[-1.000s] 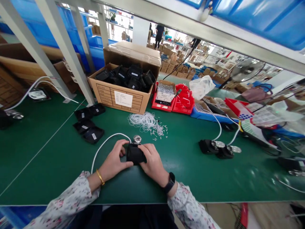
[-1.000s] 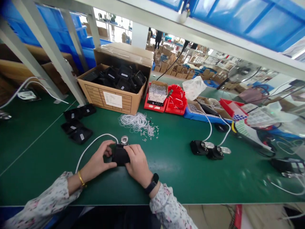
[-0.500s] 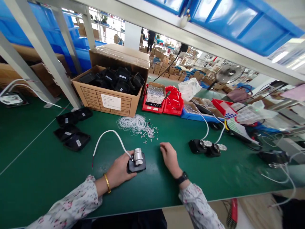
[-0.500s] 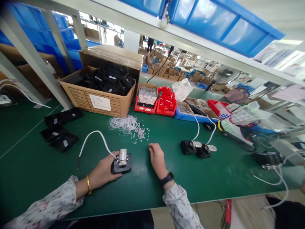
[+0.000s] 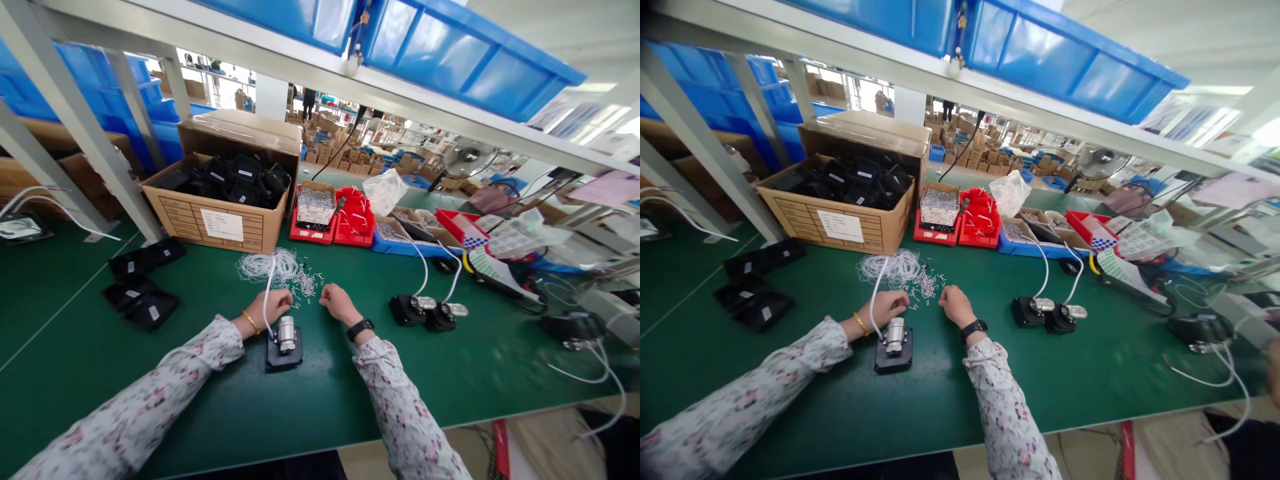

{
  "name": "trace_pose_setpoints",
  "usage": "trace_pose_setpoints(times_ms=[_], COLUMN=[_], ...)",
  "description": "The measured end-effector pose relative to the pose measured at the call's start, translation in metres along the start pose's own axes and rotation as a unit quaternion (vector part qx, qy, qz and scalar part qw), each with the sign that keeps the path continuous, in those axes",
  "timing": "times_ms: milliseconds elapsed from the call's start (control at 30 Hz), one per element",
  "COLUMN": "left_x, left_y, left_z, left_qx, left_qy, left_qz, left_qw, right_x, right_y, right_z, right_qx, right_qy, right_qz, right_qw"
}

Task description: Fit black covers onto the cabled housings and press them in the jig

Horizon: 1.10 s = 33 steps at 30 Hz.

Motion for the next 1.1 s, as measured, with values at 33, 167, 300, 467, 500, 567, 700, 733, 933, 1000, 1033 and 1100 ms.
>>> trace_pose_setpoints(times_ms=[33, 167, 300, 467, 500, 567, 700, 733, 933, 1000, 1033, 1100], left_x=[0.01, 0.027, 0.013, -0.034, -0.045, -0.062, -0.076, -0.076, -0.07, -0.069, -0.069, -0.069], left_y=[0.001, 0.0, -0.006, -0.012, -0.01, -0.004, 0.015, 0.019, 0.016, 0.013, 0.012, 0.013], left_z=[0.006, 0.019, 0.01, -0.012, -0.015, -0.02, -0.018, -0.017, -0.011, -0.01, -0.01, -0.011], left_qx=[0.009, 0.029, 0.017, -0.019, -0.024, -0.035, -0.042, -0.037, -0.038, -0.06, -0.066, -0.064], left_qy=[-0.004, -0.013, 0.001, 0.025, 0.027, 0.034, 0.044, 0.042, 0.044, 0.044, 0.046, 0.052], left_qz=[0.004, 0.011, 0.004, -0.038, -0.043, -0.048, -0.013, 0.0, 0.002, -0.006, -0.008, -0.003], left_qw=[1.0, 0.999, 1.0, 0.999, 0.998, 0.998, 0.998, 0.998, 0.998, 0.997, 0.997, 0.997], right_x=[-0.003, -0.028, -0.064, -0.084, -0.083, -0.08, -0.075, -0.074, -0.078, -0.08, -0.081, -0.08], right_y=[-0.001, -0.013, -0.034, -0.04, -0.04, -0.04, -0.046, -0.048, -0.059, -0.06, -0.058, -0.053], right_z=[-0.002, -0.007, 0.01, 0.037, 0.039, 0.04, 0.038, 0.037, 0.03, 0.029, 0.031, 0.035], right_qx=[0.01, 0.065, 0.185, 0.404, 0.416, 0.41, 0.349, 0.341, 0.277, 0.27, 0.279, 0.306], right_qy=[0.007, 0.034, 0.006, -0.023, -0.019, -0.013, -0.009, -0.008, 0.027, 0.044, 0.046, 0.039], right_qz=[0.003, 0.005, -0.013, 0.026, 0.032, 0.034, 0.015, 0.008, -0.076, -0.094, -0.086, -0.056], right_qw=[1.0, 0.997, 0.983, 0.914, 0.909, 0.911, 0.937, 0.94, 0.957, 0.957, 0.955, 0.95])
Point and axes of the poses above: each hand's wrist, its own x-axis towards the middle knuckle, its own z-axis out of the palm, y = z × x, the point moved 6 cm from there along x, towards the middle knuckle, and after that the axes turned 4 degrees about -y, right-handed, at the moved point
